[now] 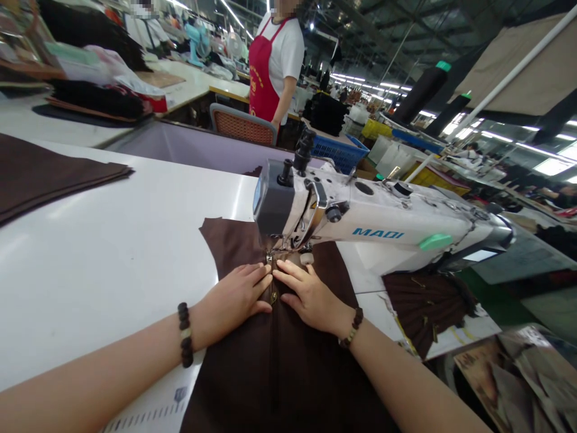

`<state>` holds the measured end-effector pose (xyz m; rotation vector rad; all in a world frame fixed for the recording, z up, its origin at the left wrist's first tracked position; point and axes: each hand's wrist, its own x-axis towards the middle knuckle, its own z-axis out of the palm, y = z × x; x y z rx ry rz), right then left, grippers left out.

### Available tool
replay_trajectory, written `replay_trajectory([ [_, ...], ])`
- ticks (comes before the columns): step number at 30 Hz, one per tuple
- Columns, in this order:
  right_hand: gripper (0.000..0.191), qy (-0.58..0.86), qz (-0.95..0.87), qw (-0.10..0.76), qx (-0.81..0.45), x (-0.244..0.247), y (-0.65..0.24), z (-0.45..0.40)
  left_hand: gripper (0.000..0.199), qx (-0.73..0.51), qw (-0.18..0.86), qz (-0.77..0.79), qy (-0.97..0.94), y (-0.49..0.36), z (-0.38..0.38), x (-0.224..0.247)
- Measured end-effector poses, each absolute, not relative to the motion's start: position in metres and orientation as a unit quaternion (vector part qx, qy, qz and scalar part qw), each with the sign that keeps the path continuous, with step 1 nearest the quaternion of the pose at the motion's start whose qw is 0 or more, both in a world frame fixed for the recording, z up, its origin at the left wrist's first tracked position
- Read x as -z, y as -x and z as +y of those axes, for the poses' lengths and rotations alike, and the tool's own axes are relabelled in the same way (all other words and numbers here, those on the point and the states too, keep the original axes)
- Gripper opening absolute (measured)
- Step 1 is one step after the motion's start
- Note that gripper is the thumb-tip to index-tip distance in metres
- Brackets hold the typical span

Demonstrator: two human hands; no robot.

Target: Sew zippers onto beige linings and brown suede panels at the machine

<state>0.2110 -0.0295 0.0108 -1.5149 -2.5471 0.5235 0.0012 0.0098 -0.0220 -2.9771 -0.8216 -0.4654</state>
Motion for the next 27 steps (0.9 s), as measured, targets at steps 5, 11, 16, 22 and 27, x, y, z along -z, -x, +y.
replay_trajectory([
  [5, 0.048, 0.502, -0.844, 0.059, -0.177, -0.012, -0.212, -0.029, 0.054, 0.134, 0.04, -0.282, 0.949, -0.003, 0.008, 0.019],
  [11, 0.047, 0.496, -0.848, 0.057, -0.18, -0.012, -0.213, -0.025, 0.057, 0.112, 0.048, -0.288, 0.95, -0.005, 0.008, 0.015],
  [16, 0.046, 0.484, -0.85, 0.084, -0.193, -0.009, -0.217, -0.02, 0.059, 0.113, 0.048, -0.291, 0.949, -0.007, 0.011, 0.014],
  [22, 0.023, 0.457, -0.834, 0.197, -0.241, -0.006, -0.228, -0.02, 0.048, 0.114, 0.019, -0.304, 0.946, -0.006, 0.012, 0.01],
  [27, 0.029, 0.459, -0.854, 0.118, -0.215, -0.026, -0.211, -0.024, 0.022, 0.146, -0.115, -0.305, 0.934, 0.004, 0.019, 0.015],
])
